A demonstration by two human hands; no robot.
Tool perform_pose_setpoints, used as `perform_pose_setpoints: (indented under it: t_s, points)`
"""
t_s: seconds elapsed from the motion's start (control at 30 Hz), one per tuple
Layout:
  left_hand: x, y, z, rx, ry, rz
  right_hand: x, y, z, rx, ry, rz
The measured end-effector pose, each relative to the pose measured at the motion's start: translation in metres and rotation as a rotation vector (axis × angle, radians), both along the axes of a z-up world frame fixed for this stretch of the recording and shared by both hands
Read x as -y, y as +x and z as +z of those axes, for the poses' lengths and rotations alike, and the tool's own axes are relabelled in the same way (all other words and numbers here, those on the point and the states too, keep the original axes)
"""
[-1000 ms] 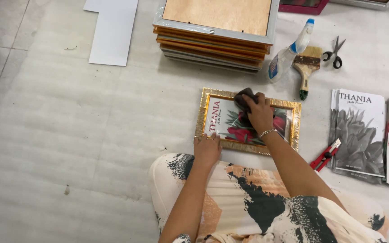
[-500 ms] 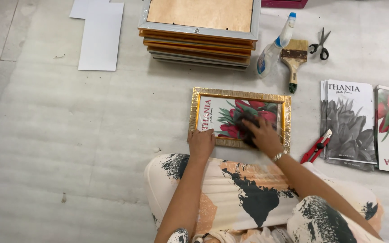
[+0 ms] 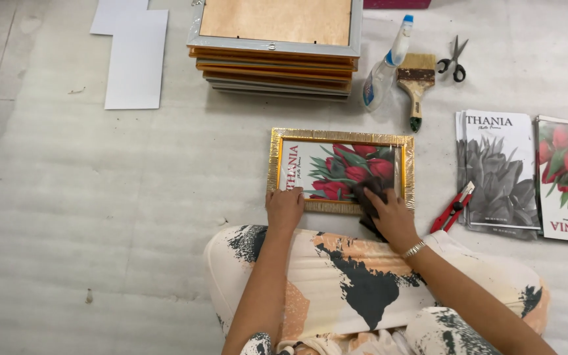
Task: Cleaning and polishing the glass of a framed artwork using a brush and a cloth
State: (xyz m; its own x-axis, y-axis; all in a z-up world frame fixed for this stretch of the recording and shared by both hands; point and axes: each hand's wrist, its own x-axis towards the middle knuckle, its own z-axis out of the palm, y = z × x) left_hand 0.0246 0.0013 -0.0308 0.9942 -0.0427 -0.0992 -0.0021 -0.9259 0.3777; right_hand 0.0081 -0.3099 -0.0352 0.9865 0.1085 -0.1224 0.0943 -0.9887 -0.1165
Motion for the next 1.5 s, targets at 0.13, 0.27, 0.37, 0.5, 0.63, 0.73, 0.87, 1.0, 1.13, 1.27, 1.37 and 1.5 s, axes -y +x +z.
perform_pose_setpoints:
  t_s: [0.13,0.27,0.37,0.5,0.63,0.73,0.87,1.0,1.13,1.27,1.37,1.5]
  points:
    - [-0.001,0.0,0.006,-0.02,-0.029,-0.001,0.021,0.025,-0.003,-0.1,-0.076,-0.027]
    - [-0.001,-0.002,0.008,-0.007,-0.035,-0.006,0.048,0.103,-0.028,0.044,-0.104,-0.086]
    - [0.001,-0.002,0.009,-0.033,-0.071,0.011,0.038,0.123,0.008,0.073,-0.005,-0.223]
    - [0.0,-0.003,0.018,-0.027,-0.081,0.011,0.028,0.091,0.015,0.015,0.03,-0.241]
    - [-0.001,-0.001,0.009,-0.02,-0.074,0.012,0.03,0.019,0.017,-0.174,-0.037,-0.17]
    - [0.0,0.002,0.006,-0.014,-0.062,0.018,0.036,-0.003,0.024,-0.259,-0.056,-0.144]
    - [-0.002,0.003,0.01,-0.019,-0.081,0.008,0.037,0.046,0.014,-0.16,-0.063,-0.126]
    - [-0.004,0.002,0.012,-0.022,-0.065,0.017,0.033,0.117,0.0,-0.039,-0.056,-0.176]
    - [-0.002,0.001,0.011,-0.033,-0.092,0.023,0.002,0.119,0.011,0.022,0.075,-0.306]
    - [-0.001,0.004,-0.003,-0.005,-0.065,0.008,-0.031,0.057,0.015,-0.019,0.061,0.003]
    - [-0.002,0.005,-0.009,-0.001,-0.052,0.005,-0.048,0.0,0.045,-0.047,-0.059,0.225]
    - [-0.002,0.005,-0.006,0.007,-0.068,0.002,-0.037,0.047,0.055,-0.062,-0.078,0.276]
